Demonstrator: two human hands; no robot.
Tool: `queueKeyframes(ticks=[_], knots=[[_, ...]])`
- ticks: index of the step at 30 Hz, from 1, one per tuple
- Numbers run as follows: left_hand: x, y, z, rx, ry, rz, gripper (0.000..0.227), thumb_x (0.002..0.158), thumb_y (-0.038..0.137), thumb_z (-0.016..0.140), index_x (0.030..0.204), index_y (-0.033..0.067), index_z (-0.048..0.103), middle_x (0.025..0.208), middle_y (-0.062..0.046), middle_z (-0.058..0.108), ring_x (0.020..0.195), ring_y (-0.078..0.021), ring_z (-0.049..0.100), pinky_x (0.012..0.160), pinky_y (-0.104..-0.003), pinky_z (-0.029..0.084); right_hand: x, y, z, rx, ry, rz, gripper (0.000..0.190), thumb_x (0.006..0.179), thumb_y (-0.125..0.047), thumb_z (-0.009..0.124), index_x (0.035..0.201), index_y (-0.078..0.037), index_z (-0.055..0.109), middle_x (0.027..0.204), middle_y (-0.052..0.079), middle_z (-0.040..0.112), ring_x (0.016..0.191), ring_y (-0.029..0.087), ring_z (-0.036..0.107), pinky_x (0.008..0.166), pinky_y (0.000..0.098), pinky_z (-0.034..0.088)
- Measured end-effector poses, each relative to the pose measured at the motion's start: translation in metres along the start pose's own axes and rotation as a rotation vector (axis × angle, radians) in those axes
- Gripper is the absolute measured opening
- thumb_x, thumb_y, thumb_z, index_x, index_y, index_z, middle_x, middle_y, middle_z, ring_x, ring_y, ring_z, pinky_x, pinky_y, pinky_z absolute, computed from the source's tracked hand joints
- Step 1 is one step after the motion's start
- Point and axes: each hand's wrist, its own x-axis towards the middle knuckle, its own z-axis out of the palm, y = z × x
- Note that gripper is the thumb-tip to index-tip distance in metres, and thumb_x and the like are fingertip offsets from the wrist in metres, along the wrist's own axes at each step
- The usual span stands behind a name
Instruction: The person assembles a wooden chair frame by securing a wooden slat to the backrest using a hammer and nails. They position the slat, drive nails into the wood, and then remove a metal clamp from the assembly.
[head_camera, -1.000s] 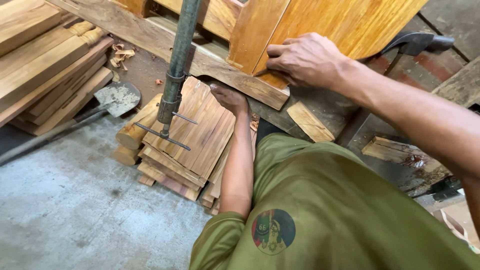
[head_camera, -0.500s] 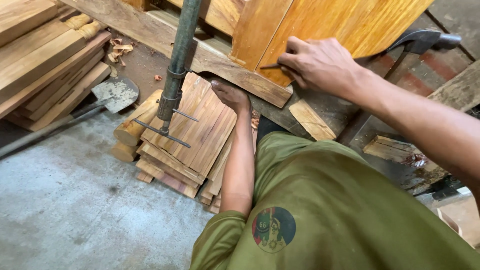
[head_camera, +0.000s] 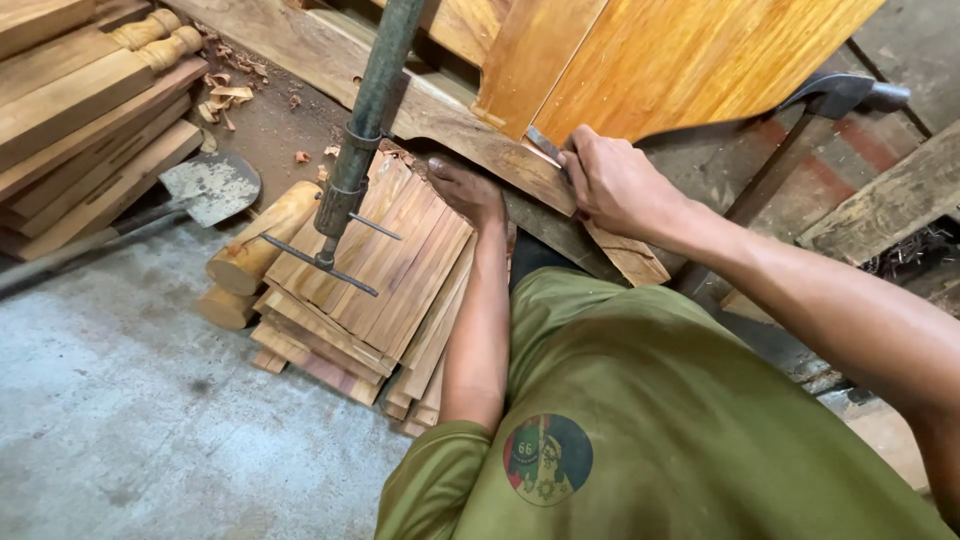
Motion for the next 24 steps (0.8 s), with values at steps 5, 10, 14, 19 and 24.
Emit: queueKeyframes(ticks=[5, 10, 14, 19, 24], knots=[[-0.001, -0.009, 0.005, -0.012, -0.012, -0.026, 0.061, 0.114, 0.043, 0.029, 0.149, -0.0065, 0.041, 0.148, -0.037, 0.043, 0.142, -0.0498, 0.039, 0.124, -0.054, 0.028, -0.009, -0.015, -0.005, -0.095, -0.005, 0.008, 0.025, 0.107, -0.032, 0.046, 0.107, -0.007, 0.053, 0.093, 0.025, 0.067, 0.091, 0.051, 0.070, 0.078, 0.0622, 0.057], [0.004, -0.022, 0.006, -0.013, -0.023, -0.005, 0.059, 0.114, 0.040, 0.030, 0.146, -0.0088, 0.042, 0.146, -0.039, 0.043, 0.141, -0.0512, 0.040, 0.123, -0.054, 0.028, -0.011, -0.026, -0.005, -0.121, -0.017, 0.041, 0.028, 0.106, -0.031, 0.045, 0.108, -0.005, 0.054, 0.095, 0.029, 0.066, 0.094, 0.054, 0.068, 0.082, 0.0646, 0.055], [0.001, -0.017, 0.003, -0.014, -0.016, 0.042, 0.054, 0.113, 0.034, 0.031, 0.141, -0.0111, 0.044, 0.138, -0.041, 0.046, 0.136, -0.0552, 0.041, 0.120, -0.057, 0.031, -0.010, -0.030, -0.002, -0.108, 0.008, 0.036, 0.028, 0.107, -0.030, 0.045, 0.107, -0.004, 0.056, 0.096, 0.030, 0.067, 0.097, 0.054, 0.067, 0.084, 0.0658, 0.055], [-0.005, -0.007, 0.000, -0.009, -0.029, 0.020, 0.053, 0.113, 0.034, 0.031, 0.143, -0.0087, 0.043, 0.143, -0.039, 0.044, 0.139, -0.0546, 0.039, 0.121, -0.056, 0.030, -0.006, -0.032, 0.008, -0.068, 0.044, 0.101, 0.023, 0.106, -0.031, 0.049, 0.105, -0.009, 0.057, 0.090, 0.025, 0.067, 0.091, 0.050, 0.070, 0.080, 0.0597, 0.057], [-0.002, -0.012, 0.003, -0.012, -0.014, -0.009, 0.052, 0.113, 0.034, 0.033, 0.143, -0.0064, 0.043, 0.142, -0.039, 0.045, 0.138, -0.0540, 0.040, 0.121, -0.056, 0.031, -0.007, -0.015, -0.002, 0.232, 0.101, -0.089, 0.019, 0.102, -0.022, 0.058, 0.098, -0.005, 0.062, 0.089, 0.031, 0.065, 0.095, 0.055, 0.065, 0.073, 0.0621, 0.053]])
